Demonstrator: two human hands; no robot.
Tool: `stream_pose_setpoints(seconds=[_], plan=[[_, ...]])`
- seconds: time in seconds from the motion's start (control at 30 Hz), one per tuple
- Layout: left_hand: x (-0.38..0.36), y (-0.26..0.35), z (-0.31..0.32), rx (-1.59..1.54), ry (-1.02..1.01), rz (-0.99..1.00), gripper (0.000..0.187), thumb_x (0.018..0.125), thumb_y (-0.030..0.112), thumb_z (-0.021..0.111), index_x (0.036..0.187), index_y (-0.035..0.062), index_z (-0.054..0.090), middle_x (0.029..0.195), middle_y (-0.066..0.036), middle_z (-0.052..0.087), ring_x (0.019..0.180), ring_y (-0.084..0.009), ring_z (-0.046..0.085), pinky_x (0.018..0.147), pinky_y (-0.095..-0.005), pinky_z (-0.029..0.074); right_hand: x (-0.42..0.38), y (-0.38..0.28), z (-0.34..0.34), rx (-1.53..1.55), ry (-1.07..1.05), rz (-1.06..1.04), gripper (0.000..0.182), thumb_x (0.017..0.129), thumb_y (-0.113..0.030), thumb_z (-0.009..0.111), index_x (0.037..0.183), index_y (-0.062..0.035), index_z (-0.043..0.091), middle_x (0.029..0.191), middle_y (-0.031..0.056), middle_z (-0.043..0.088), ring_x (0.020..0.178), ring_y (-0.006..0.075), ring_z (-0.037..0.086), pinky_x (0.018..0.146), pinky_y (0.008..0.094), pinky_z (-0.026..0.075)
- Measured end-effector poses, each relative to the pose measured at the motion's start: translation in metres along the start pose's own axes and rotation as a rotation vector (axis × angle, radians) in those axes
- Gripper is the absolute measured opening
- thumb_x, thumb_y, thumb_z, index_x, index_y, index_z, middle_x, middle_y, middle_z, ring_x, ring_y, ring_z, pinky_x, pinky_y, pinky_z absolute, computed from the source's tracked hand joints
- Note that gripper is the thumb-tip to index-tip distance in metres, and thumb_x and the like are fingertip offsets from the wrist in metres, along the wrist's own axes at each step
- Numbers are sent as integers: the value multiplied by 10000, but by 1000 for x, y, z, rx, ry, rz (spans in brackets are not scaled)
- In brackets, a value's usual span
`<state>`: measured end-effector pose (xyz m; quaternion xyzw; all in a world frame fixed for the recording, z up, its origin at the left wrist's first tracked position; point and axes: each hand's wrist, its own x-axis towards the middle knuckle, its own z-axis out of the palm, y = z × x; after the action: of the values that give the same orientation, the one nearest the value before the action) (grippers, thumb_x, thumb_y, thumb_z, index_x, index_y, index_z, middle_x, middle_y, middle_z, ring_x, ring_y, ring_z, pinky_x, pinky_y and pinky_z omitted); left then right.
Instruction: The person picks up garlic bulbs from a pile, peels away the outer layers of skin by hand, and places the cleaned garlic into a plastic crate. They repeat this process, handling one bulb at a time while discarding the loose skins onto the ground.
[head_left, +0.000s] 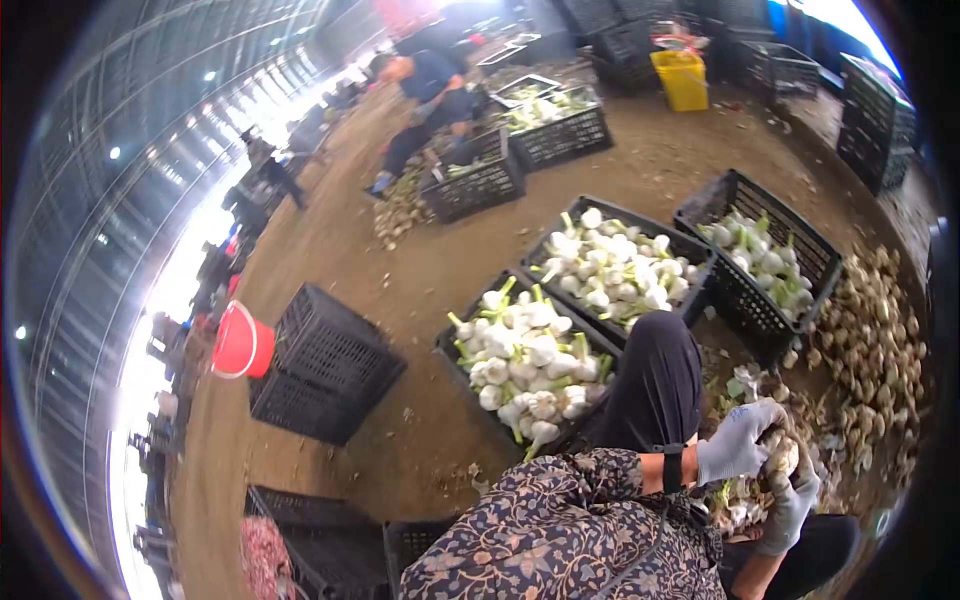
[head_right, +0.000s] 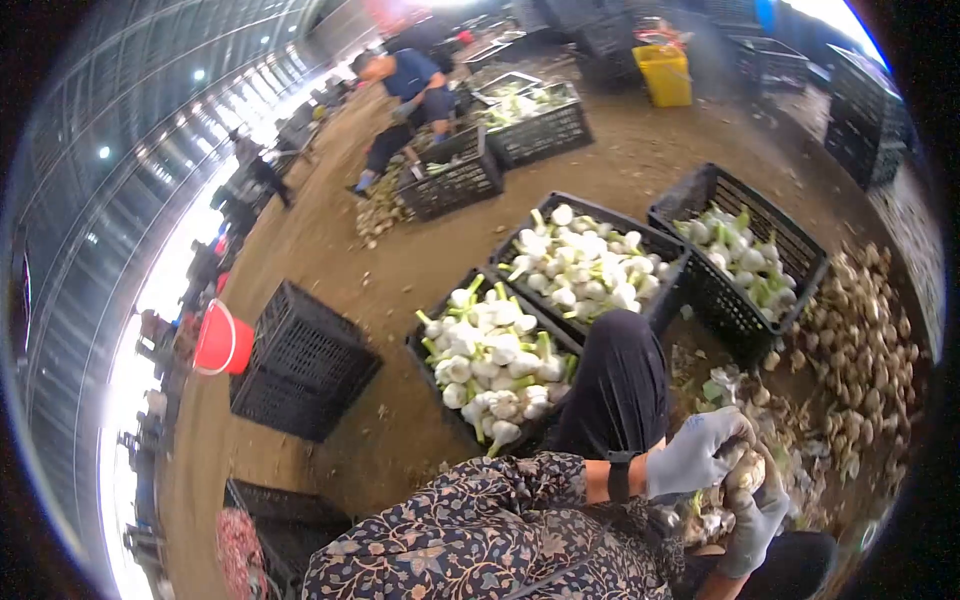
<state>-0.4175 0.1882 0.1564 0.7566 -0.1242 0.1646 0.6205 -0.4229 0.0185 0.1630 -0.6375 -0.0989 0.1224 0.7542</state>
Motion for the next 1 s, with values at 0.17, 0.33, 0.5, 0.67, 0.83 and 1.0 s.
stream_pose_setpoints(seconds=[0.17, 0.33, 0.5, 0.67, 0.83, 1.0], plan=[[-6, 6, -19, -29, 13, -19, 188, 828, -11, 654, 1013, 0, 624, 895, -136, 615, 823, -292, 630, 711, -341, 490, 10, 4, 12, 5, -6, 40, 708, 804, -330, 796, 1294, 104, 528, 1053, 73, 637, 872, 94, 594, 752, 198, 476], [-6, 14, -32, 414, -277, 0, 296, 782, 67, 676, 1077, 45, 667, 925, -137, 633, 824, -348, 641, 684, -384, 509, 11, 14, 1, 1, -40, 66, 644, 780, -162, 738, 1296, 140, 499, 1018, 94, 654, 822, 94, 601, 716, 202, 481], [-3, 4, -16, 552, -275, 141, 142, 761, 121, 672, 874, 56, 614, 807, -115, 562, 710, -319, 612, 595, -411, 471, 4, 14, -3, -96, -20, 53, 458, 858, -124, 670, 1255, 77, 562, 878, -22, 603, 656, 24, 483, 545, 174, 365], [1, 7, -2, 486, -120, 273, 174, 721, 92, 674, 879, 54, 613, 787, -128, 570, 705, -326, 612, 604, -407, 484, 3, -4, -2, -238, 89, 0, 593, 759, -149, 643, 1281, 111, 535, 775, -10, 592, 645, 47, 514, 570, 189, 401], [3, -2, -5, 263, -100, -8, 176, 758, 67, 705, 931, 51, 679, 818, -104, 667, 722, -234, 651, 652, -355, 530, -7, -14, -8, -544, 35, 61, 563, 702, -149, 688, 1218, 65, 611, 972, 132, 691, 900, 152, 633, 838, 299, 502], [7, -38, 4, 390, -217, -246, 249, 730, 89, 760, 955, 21, 679, 832, -111, 684, 744, -139, 641, 698, -296, 531, -20, -10, -11, 215, -127, 54, 686, 735, -127, 806, 1331, 63, 525, 1220, 82, 624, 1091, 151, 592, 971, 293, 464]])
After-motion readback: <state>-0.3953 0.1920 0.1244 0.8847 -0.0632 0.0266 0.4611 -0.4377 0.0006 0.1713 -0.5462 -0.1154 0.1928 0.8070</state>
